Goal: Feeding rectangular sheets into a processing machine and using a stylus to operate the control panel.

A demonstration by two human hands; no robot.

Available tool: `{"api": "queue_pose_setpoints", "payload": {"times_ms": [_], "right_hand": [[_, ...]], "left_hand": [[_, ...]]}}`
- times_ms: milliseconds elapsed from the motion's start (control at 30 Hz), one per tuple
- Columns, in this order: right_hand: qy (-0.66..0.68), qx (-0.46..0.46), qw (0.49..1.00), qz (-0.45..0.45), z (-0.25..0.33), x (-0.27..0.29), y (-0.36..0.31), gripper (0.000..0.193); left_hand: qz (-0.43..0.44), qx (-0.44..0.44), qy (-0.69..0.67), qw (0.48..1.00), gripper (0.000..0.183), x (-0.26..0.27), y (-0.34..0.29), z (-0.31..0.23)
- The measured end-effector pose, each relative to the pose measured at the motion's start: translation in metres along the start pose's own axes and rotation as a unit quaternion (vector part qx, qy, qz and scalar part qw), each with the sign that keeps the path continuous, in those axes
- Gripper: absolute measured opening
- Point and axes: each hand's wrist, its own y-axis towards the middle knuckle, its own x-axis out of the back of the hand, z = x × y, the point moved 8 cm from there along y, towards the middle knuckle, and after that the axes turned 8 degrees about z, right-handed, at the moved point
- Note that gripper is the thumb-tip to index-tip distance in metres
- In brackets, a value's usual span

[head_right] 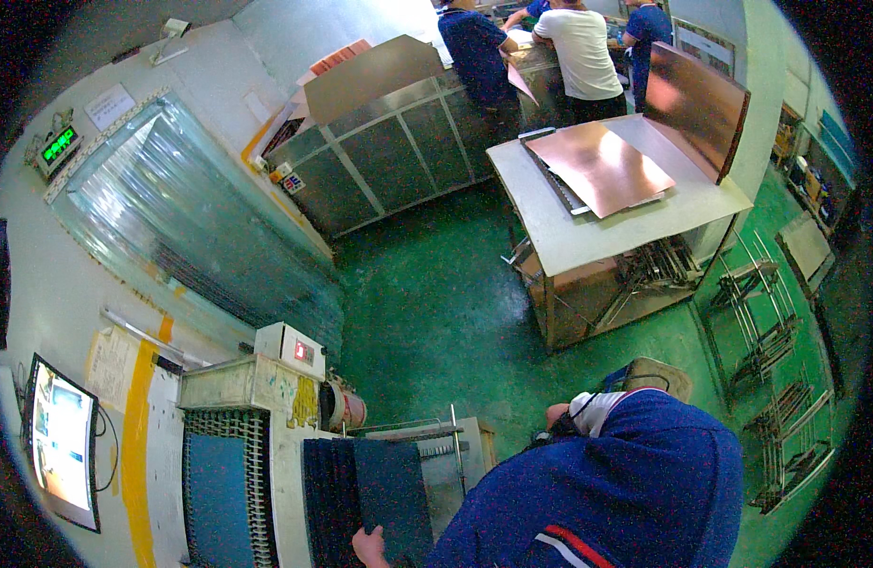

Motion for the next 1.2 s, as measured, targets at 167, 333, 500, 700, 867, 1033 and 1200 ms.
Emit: {"api": "queue_pose_setpoints", "payload": {"times_ms": [167, 333, 500, 700, 867, 1033, 1200], "right_hand": [[-0.010, -0.014, 1.000, -0.004, -0.008, -0.010, 0.014, 0.033], [-0.016, -0.044, 0.998, -0.030, -0.012, -0.008, 0.013, 0.034], [-0.011, -0.061, 0.996, -0.061, -0.003, -0.002, 0.000, 0.033], [0.007, -0.069, 0.995, -0.070, -0.014, -0.009, 0.011, 0.030], [0.000, 0.001, 1.000, 0.004, -0.020, -0.014, 0.024, 0.031], [0.001, 0.003, 1.000, -0.023, -0.022, -0.016, 0.025, 0.032], [-0.006, -0.001, 1.000, -0.003, -0.005, -0.007, 0.003, 0.036]], "left_hand": [[0.022, 0.027, -0.030, 0.999, 0.049, 0.004, -0.005, -0.002], [0.033, 0.027, -0.034, 0.999, 0.050, 0.002, -0.003, 0.001], [0.018, 0.012, -0.024, 0.999, 0.052, 0.002, -0.004, 0.000], [0.039, 0.018, -0.011, 0.999, 0.053, 0.001, -0.005, -0.001], [0.020, -0.001, -0.024, 1.000, 0.049, 0.000, -0.003, 0.000], [-0.030, 0.054, -0.005, 0.998, 0.038, -0.019, 0.022, 0.034], [-0.077, 0.008, 0.046, 0.996, 0.037, -0.027, 0.030, 0.045]]}}
